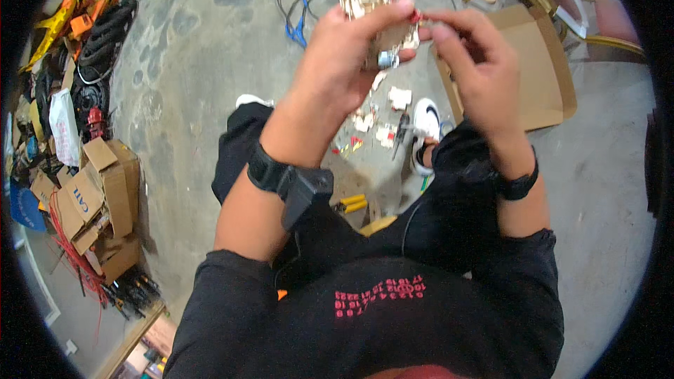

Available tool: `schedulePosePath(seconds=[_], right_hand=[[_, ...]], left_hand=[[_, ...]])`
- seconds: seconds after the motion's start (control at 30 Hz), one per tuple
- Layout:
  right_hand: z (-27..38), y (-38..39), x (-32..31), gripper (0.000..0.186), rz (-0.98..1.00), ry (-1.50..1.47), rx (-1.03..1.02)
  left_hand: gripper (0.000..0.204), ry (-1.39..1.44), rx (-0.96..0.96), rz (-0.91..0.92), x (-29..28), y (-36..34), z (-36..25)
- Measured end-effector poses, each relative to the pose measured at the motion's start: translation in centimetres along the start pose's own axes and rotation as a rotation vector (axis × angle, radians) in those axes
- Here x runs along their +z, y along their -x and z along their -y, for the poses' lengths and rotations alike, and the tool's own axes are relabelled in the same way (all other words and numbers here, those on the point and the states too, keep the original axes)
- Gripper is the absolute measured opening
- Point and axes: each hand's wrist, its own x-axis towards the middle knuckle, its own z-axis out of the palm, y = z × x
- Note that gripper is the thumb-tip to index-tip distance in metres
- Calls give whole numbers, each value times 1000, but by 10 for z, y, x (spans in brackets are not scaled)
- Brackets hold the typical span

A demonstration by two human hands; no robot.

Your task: Inspecting and connecting wires to a circuit board in a workshop environment.

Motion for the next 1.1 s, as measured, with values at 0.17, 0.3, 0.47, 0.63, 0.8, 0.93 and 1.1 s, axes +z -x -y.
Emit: schedulePosePath(seconds=[0.17, 0.3, 0.47, 0.63, 0.8, 0.93, 1.1], right_hand=[[3, 3, 17, 29, -90, -103, 83], [-10, -1, 9, 20, -81, -119, 207], [-28, -4, 14, 22, 99, -40, 405], [-116, 15, 51, 30, 535, 375, 343], [-252, 112, 130, 34, 793, 477, 274], [-276, 211, 216, 34, 812, 311, 936], [-298, 326, 274, 36, 877, 125, 1096]], left_hand=[[27, -16, -72, -13, -13, -7, -7], [22, 11, 88, -29, -22, -14, -16], [21, 65, 158, -73, -37, -10, -34], [19, 71, 232, -117, -54, -6, -41], [18, -16, 245, -154, -64, 18, -47], [17, -25, 277, -293, -79, 42, -52], [19, -56, 314, -300, -120, 59, -44]])
